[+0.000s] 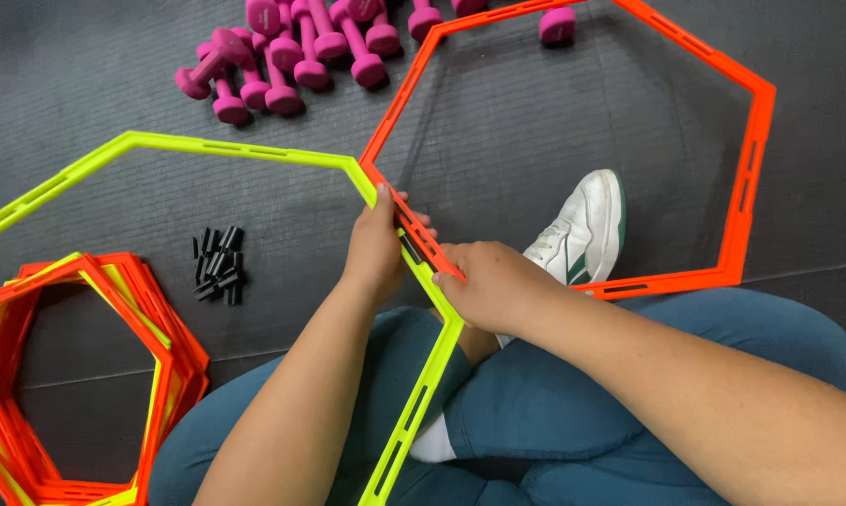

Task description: The person sits on the gym floor and assembles hexagon-shaped frames by inserting black plastic connectors into the ends of orange and yellow plastic pieces. They connect multiple frames together and then separate them, repeating the process with different colored frames.

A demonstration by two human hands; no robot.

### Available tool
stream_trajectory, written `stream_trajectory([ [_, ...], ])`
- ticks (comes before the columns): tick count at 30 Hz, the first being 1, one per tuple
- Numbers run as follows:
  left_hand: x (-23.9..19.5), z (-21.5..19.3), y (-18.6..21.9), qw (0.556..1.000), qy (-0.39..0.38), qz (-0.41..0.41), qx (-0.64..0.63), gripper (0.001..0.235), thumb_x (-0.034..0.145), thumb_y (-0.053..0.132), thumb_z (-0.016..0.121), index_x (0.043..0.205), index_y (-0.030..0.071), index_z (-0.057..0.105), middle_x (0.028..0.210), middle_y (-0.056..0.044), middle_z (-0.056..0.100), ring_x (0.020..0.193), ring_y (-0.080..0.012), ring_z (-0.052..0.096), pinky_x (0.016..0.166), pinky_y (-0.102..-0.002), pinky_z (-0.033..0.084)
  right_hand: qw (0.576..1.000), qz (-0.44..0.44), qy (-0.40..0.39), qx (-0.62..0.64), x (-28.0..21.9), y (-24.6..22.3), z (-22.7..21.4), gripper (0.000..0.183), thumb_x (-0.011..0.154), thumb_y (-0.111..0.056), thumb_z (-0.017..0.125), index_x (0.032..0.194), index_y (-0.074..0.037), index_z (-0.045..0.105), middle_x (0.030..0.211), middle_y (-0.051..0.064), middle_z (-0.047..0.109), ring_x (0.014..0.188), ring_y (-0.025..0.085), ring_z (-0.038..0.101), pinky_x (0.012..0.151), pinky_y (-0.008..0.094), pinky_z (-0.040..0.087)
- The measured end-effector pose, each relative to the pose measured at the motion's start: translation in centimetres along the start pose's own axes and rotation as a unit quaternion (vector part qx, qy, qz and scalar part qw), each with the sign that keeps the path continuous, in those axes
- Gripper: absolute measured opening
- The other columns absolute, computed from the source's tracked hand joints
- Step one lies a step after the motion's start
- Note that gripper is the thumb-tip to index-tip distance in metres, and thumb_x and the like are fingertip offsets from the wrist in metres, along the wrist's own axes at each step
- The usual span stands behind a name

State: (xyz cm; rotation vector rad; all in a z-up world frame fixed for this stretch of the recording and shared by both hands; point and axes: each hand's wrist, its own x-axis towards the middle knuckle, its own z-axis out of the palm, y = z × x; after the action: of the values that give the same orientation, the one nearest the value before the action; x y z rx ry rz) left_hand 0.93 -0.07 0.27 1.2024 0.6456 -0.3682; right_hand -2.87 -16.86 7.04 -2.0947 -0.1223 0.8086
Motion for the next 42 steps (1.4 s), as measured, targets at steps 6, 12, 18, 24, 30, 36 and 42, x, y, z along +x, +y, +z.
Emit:
stream_trajectory([
  [6, -0.5, -0.5, 0.4, 0.974, 0.017, 0.074, 0.212, 0.061, 0.112, 0.051, 0.025, 0.121, 0.0, 0.057, 0.082, -0.017, 0.073, 0.08, -0.0278, 0.077, 0.076, -0.041, 0.065, 1.0, 0.0, -0.013, -0.005, -0.4, -0.4, -0.2, 0.054, 0.1, -0.029, 0.053, 0.14, 0.006, 0.058, 0.096, 0.021, 0.078, 0.097, 0.032, 0.077, 0.081, 0.037, 0.061],
  [12, 2.5, -2.5, -1.4, 0.941, 0.04, 0.103, 0.32, 0.069, 0.107, 0.065, 0.029, 0.115, 0.008, 0.068, 0.089, -0.011, 0.067, 0.086, -0.0243, 0.068, 0.081, -0.04, 0.059, 0.999, -0.008, 0.005, 0.031, 0.0, -0.3, -0.6, 0.052, 0.099, -0.028, 0.054, 0.136, 0.008, 0.06, 0.095, 0.022, 0.077, 0.094, 0.033, 0.077, 0.083, 0.038, 0.061],
  [18, 3.0, -2.7, -2.3, 0.968, 0.01, 0.12, 0.221, 0.046, 0.112, 0.046, 0.032, 0.105, 0.007, 0.055, 0.064, -0.019, 0.064, 0.049, -0.0306, 0.07, 0.046, -0.034, 0.058, 0.997, 0.009, 0.07, 0.035, -1.6, -2.3, -3.4, 0.053, 0.095, -0.032, 0.054, 0.136, 0.002, 0.064, 0.067, 0.015, 0.075, 0.064, 0.024, 0.077, 0.065, 0.035, 0.062],
  [24, 2.5, -2.0, -2.6, 0.976, -0.03, 0.12, 0.181, 0.047, 0.112, 0.048, 0.03, 0.108, 0.006, 0.053, 0.065, -0.019, 0.062, 0.052, -0.0307, 0.071, 0.047, -0.032, 0.058, 0.995, 0.01, 0.076, 0.064, -0.8, -0.3, -2.4, 0.05, 0.094, -0.034, 0.055, 0.13, -0.001, 0.068, 0.05, 0.008, 0.068, 0.056, 0.021, 0.076, 0.058, 0.031, 0.06],
  [30, 2.5, -2.2, -2.1, 0.977, -0.006, 0.114, 0.181, 0.047, 0.112, 0.046, 0.032, 0.11, 0.005, 0.054, 0.069, -0.021, 0.066, 0.054, -0.0317, 0.072, 0.048, -0.033, 0.06, 0.992, -0.017, 0.097, 0.081, 0.1, 0.2, -0.6, 0.043, 0.093, -0.027, 0.06, 0.126, 0.0, 0.068, 0.066, 0.009, 0.076, 0.057, 0.018, 0.075, 0.063, 0.034, 0.062],
  [36, 2.8, -2.0, -2.7, 0.972, -0.043, 0.106, 0.205, 0.048, 0.111, 0.049, 0.035, 0.113, 0.004, 0.053, 0.071, -0.021, 0.067, 0.057, -0.0316, 0.074, 0.05, -0.034, 0.061, 0.998, 0.007, 0.045, -0.037, 1.6, 2.6, 0.4, 0.053, 0.098, -0.029, 0.057, 0.137, 0.006, 0.059, 0.113, 0.027, 0.073, 0.108, 0.039, 0.073, 0.088, 0.046, 0.06],
  [42, 2.4, -1.7, -2.8, 0.961, -0.066, 0.088, 0.255, 0.046, 0.111, 0.047, 0.037, 0.112, 0.005, 0.053, 0.073, -0.02, 0.071, 0.058, -0.0307, 0.076, 0.052, -0.035, 0.061, 0.995, 0.042, 0.014, -0.093, 1.0, 1.8, 0.1, 0.054, 0.098, -0.034, 0.054, 0.137, 0.003, 0.058, 0.117, 0.027, 0.071, 0.112, 0.04, 0.07, 0.092, 0.047, 0.059],
])
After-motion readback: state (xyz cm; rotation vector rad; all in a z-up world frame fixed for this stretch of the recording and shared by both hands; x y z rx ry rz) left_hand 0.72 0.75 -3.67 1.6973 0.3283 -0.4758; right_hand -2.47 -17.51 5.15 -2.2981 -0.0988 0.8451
